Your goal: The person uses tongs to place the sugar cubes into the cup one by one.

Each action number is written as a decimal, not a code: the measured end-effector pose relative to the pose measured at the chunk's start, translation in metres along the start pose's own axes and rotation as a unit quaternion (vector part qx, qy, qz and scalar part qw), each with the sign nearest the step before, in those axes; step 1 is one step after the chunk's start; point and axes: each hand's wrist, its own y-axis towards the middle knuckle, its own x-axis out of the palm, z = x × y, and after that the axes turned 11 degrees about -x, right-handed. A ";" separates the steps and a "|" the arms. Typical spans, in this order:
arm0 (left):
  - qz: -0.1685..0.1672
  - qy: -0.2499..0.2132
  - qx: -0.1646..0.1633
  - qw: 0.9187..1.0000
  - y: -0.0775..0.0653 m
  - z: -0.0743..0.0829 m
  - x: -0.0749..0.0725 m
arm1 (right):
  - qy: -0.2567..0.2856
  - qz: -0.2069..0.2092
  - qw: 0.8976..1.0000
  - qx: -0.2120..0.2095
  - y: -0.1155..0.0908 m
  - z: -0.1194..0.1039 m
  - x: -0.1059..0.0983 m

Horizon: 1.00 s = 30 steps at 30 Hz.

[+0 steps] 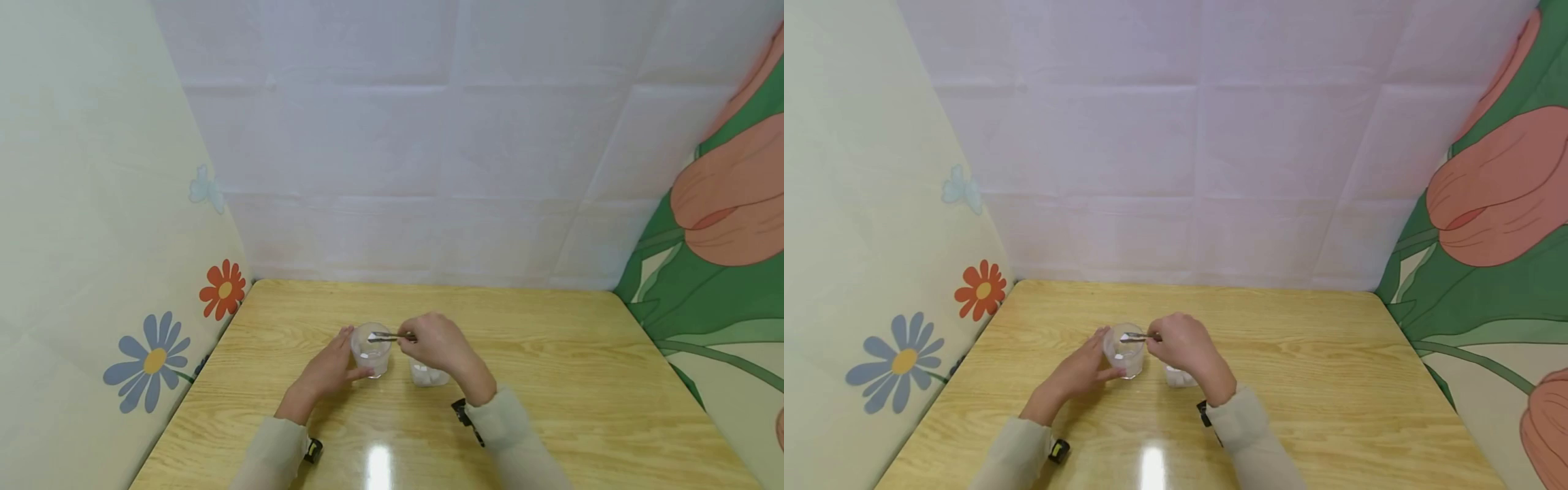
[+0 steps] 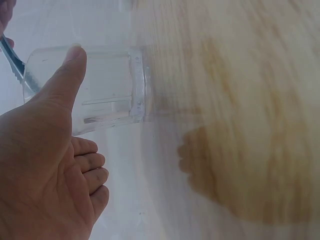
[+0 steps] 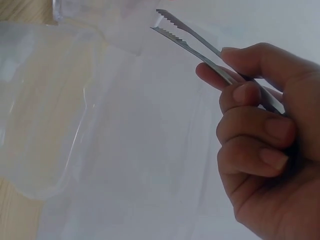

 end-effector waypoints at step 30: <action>0.002 0.003 0.003 1.000 0.000 0.001 -0.001 | -0.015 -0.015 1.000 -0.016 0.013 -0.006 0.018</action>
